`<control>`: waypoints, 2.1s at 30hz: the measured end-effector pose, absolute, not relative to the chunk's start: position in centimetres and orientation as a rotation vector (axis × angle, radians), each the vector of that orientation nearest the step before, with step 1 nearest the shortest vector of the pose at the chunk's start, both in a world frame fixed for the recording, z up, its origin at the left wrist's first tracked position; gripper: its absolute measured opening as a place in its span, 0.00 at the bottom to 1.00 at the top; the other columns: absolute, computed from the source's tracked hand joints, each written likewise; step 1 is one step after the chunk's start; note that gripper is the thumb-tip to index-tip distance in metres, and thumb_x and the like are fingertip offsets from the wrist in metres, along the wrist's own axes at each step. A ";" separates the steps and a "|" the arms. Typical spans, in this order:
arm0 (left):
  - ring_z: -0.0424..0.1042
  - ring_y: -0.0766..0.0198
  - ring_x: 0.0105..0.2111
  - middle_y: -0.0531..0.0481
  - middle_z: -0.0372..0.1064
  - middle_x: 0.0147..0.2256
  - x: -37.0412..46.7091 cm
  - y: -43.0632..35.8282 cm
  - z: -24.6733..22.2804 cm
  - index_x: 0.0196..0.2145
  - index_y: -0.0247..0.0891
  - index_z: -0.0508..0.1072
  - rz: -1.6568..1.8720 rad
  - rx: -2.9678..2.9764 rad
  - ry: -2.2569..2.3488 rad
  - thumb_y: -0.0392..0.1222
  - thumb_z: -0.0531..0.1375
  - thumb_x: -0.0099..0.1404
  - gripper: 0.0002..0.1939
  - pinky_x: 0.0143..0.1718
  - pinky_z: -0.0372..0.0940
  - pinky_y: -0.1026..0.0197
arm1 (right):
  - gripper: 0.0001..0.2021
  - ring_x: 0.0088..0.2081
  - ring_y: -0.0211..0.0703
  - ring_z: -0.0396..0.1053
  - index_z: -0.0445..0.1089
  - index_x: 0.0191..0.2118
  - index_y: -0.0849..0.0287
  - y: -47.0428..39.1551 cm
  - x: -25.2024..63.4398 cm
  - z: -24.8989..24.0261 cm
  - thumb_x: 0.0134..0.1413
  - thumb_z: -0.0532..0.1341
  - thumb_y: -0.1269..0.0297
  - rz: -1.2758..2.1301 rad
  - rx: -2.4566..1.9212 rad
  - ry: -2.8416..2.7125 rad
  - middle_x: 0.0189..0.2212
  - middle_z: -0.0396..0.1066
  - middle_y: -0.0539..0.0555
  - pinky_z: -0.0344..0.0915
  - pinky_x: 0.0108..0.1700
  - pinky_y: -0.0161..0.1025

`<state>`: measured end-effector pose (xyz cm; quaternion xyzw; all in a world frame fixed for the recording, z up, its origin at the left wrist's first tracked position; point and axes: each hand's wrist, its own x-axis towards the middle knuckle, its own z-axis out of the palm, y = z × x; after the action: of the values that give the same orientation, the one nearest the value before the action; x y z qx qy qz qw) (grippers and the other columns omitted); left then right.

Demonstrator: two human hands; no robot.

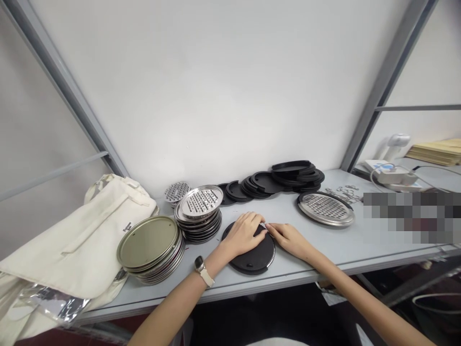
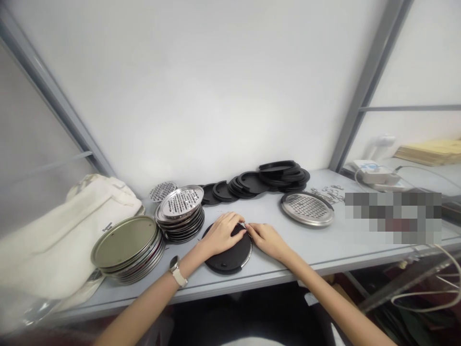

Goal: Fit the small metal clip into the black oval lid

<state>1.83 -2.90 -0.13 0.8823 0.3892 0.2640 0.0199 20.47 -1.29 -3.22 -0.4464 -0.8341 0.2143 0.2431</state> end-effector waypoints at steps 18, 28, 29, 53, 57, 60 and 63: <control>0.64 0.57 0.45 0.46 0.66 0.42 1.9 -3.0 0.0 0.44 0.37 0.62 0.840 2.723 1.109 0.32 0.56 0.58 0.14 0.49 0.59 0.55 | 0.22 0.25 0.42 0.66 0.65 0.27 0.58 -1.5 20.7 -3.3 0.65 0.42 0.54 0.624 -1.194 -2.274 0.23 0.70 0.52 0.55 0.31 0.35; 0.65 0.57 0.43 0.47 0.66 0.39 1.9 -3.0 0.1 0.42 0.38 0.62 0.841 2.689 1.126 0.33 0.55 0.59 0.12 0.48 0.60 0.54 | 0.21 0.25 0.41 0.66 0.64 0.28 0.58 -1.5 20.7 -3.2 0.65 0.42 0.54 0.600 -1.189 -2.219 0.22 0.69 0.51 0.57 0.31 0.36; 0.65 0.57 0.43 0.47 0.66 0.39 1.9 -3.0 0.1 0.42 0.38 0.62 0.834 2.688 1.130 0.33 0.55 0.59 0.12 0.47 0.61 0.54 | 0.21 0.25 0.41 0.66 0.64 0.27 0.58 -1.5 20.7 -3.3 0.65 0.42 0.54 0.594 -1.195 -2.211 0.22 0.69 0.51 0.57 0.31 0.36; 0.64 0.58 0.45 0.46 0.59 0.45 1.8 -3.1 0.2 0.48 0.38 0.59 0.802 2.679 1.101 0.32 0.53 0.61 0.17 0.48 0.63 0.56 | 0.23 0.31 0.46 0.69 0.68 0.30 0.57 -1.0 19.9 -2.7 0.64 0.42 0.53 0.654 -1.263 -2.233 0.27 0.73 0.53 0.58 0.34 0.37; 0.64 0.57 0.45 0.45 0.60 0.44 1.9 -3.1 0.2 0.48 0.38 0.59 0.808 2.668 1.127 0.32 0.53 0.61 0.17 0.48 0.63 0.54 | 0.23 0.28 0.45 0.68 0.67 0.27 0.57 -1.2 20.0 -2.8 0.64 0.42 0.53 0.642 -1.252 -2.236 0.25 0.72 0.52 0.57 0.32 0.36; 0.65 0.56 0.44 0.45 0.61 0.43 1.9 -3.1 0.2 0.47 0.38 0.60 0.801 2.673 1.148 0.33 0.54 0.61 0.16 0.47 0.63 0.54 | 0.23 0.26 0.43 0.66 0.64 0.25 0.57 -1.3 20.2 -2.8 0.65 0.42 0.53 0.640 -1.242 -2.245 0.22 0.70 0.51 0.55 0.30 0.35; 0.64 0.56 0.44 0.45 0.62 0.43 1.9 -3.1 0.2 0.46 0.38 0.60 0.802 2.683 1.145 0.33 0.54 0.60 0.15 0.47 0.62 0.54 | 0.23 0.25 0.42 0.65 0.63 0.25 0.57 -1.4 20.4 -2.8 0.65 0.42 0.53 0.644 -1.230 -2.251 0.21 0.69 0.51 0.54 0.29 0.35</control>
<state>1.93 -3.13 0.17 0.8854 0.3778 0.2647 0.0580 20.36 -1.40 -2.81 -0.4509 -0.8250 0.2362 0.2458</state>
